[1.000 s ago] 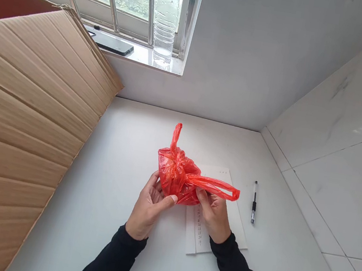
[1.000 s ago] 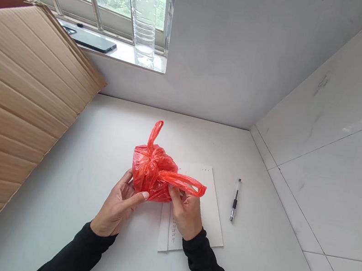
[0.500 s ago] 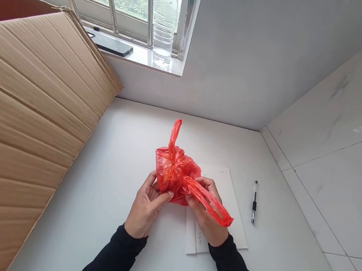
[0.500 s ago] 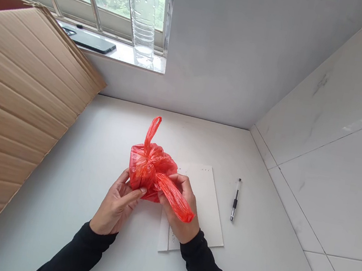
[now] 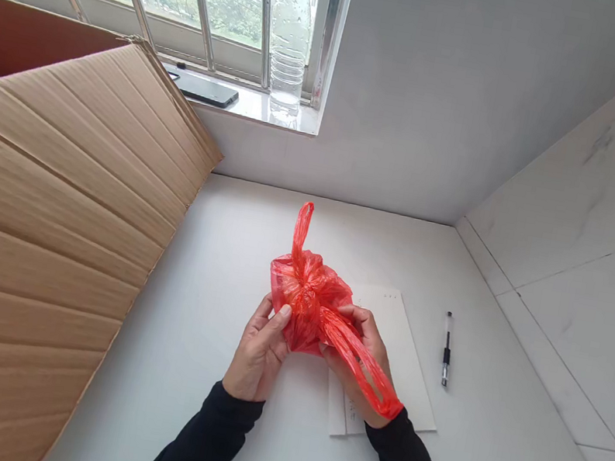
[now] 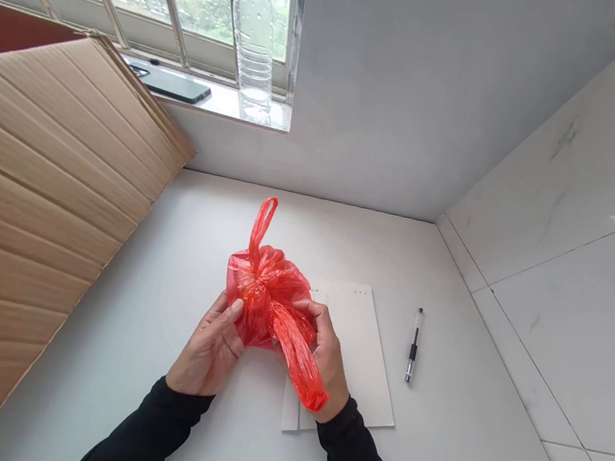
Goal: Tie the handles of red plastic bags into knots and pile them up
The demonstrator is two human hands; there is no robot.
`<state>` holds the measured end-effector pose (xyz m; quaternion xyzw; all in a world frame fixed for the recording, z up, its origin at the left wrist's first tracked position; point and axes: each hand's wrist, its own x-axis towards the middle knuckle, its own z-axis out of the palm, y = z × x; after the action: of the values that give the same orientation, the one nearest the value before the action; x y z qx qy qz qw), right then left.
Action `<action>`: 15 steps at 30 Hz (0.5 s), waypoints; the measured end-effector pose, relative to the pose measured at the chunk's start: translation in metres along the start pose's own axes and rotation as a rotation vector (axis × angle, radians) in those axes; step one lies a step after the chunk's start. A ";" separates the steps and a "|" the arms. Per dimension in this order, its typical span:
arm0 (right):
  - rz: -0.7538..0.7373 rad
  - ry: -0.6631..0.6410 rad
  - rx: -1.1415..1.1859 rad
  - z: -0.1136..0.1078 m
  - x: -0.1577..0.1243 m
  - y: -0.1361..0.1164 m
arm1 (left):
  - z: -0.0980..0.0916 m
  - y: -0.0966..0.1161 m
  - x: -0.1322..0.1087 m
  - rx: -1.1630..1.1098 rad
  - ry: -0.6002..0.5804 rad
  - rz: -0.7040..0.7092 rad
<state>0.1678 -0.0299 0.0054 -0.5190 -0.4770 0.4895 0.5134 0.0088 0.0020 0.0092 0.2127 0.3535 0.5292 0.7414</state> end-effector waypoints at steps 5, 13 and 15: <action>-0.058 0.028 -0.096 0.000 -0.004 -0.006 | 0.000 -0.001 -0.002 0.053 -0.024 0.079; -0.035 0.139 0.043 -0.009 0.005 -0.004 | 0.001 -0.005 -0.011 0.326 -0.299 0.109; -0.020 0.209 0.069 -0.013 0.008 0.002 | -0.001 -0.005 -0.007 0.330 -0.246 0.088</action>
<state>0.1808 -0.0229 0.0035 -0.5443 -0.4090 0.4436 0.5828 0.0099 -0.0064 0.0070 0.4093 0.3328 0.4660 0.7104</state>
